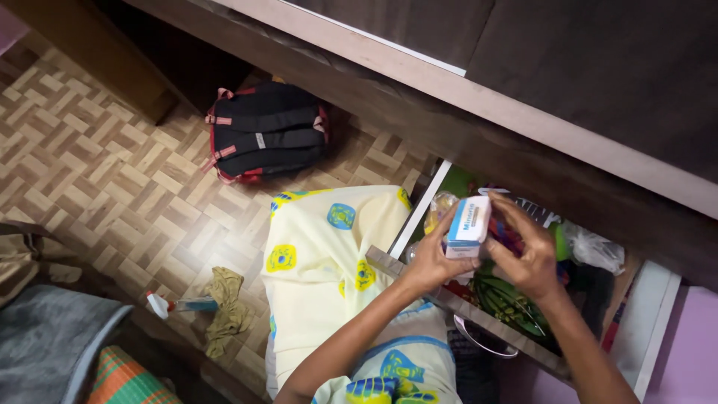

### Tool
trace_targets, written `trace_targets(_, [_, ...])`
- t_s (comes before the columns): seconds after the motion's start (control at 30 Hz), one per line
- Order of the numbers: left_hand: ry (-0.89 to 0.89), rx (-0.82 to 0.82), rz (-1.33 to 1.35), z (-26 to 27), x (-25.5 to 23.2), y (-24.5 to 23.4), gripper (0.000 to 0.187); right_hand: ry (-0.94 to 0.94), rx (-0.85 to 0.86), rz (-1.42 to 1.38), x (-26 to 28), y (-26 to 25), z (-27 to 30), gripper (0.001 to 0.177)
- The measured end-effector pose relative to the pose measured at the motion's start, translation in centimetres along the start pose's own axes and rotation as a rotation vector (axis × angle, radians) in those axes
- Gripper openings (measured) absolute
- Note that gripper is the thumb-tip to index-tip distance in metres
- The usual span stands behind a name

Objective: Organizing books in a cabinet and searching through a desk drawer for specific items.

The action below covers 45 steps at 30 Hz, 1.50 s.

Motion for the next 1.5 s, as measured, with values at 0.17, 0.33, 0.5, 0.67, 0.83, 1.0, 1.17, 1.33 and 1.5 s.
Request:
trace_targets(0.17, [-0.004,0.158,-0.040,0.2,1.3,0.0,0.096,0.019,0.028,-0.129,-0.4,-0.9,0.1,0.062])
trace_targets(0.33, [-0.157,0.286,-0.156,-0.2,5.9,-0.3,0.065,0.323,-0.100,-0.398,-7.5,-2.2,3.3,0.041])
trace_targets(0.5, [-0.184,0.369,0.002,-0.3,7.8,-0.3,0.061,0.379,-0.139,-0.396,-7.3,-2.1,2.6,0.037])
trace_targets(0.67, [-0.261,0.376,0.166,-0.4,8.5,-0.2,0.062,0.326,-0.183,-0.230,-6.9,-2.2,3.1,0.027])
trace_targets(0.83, [-0.052,0.025,-0.075,-0.2,0.8,-0.1,0.097,0.011,-0.383,0.307,-2.4,-3.1,2.9,0.015])
trace_targets(1.0, [0.100,-0.164,-0.531,0.2,-0.2,0.0,0.129,-0.092,-0.404,0.412,-1.1,-2.2,3.5,0.015])
trace_targets(1.17, [0.192,-0.221,-0.606,0.8,-1.0,-0.1,0.133,-0.355,-0.294,0.496,3.4,-0.6,1.7,0.016])
trace_targets(1.33, [0.215,-0.211,-0.540,1.1,-1.4,-0.1,0.100,-0.410,-0.230,0.549,3.8,0.7,1.5,0.014])
trace_targets(1.5, [0.118,-0.256,-0.395,1.2,-1.6,-0.5,0.066,-0.470,-0.177,0.605,2.4,2.2,3.4,0.014])
Point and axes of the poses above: each hand's wrist, its own z-axis away from the middle knuckle, its own y-axis out of the palm, x = y × z, the point moved 7 cm from there along -z, towards the middle knuckle, and after that the axes turned 8 degrees about -y, right-handed, at the moved point
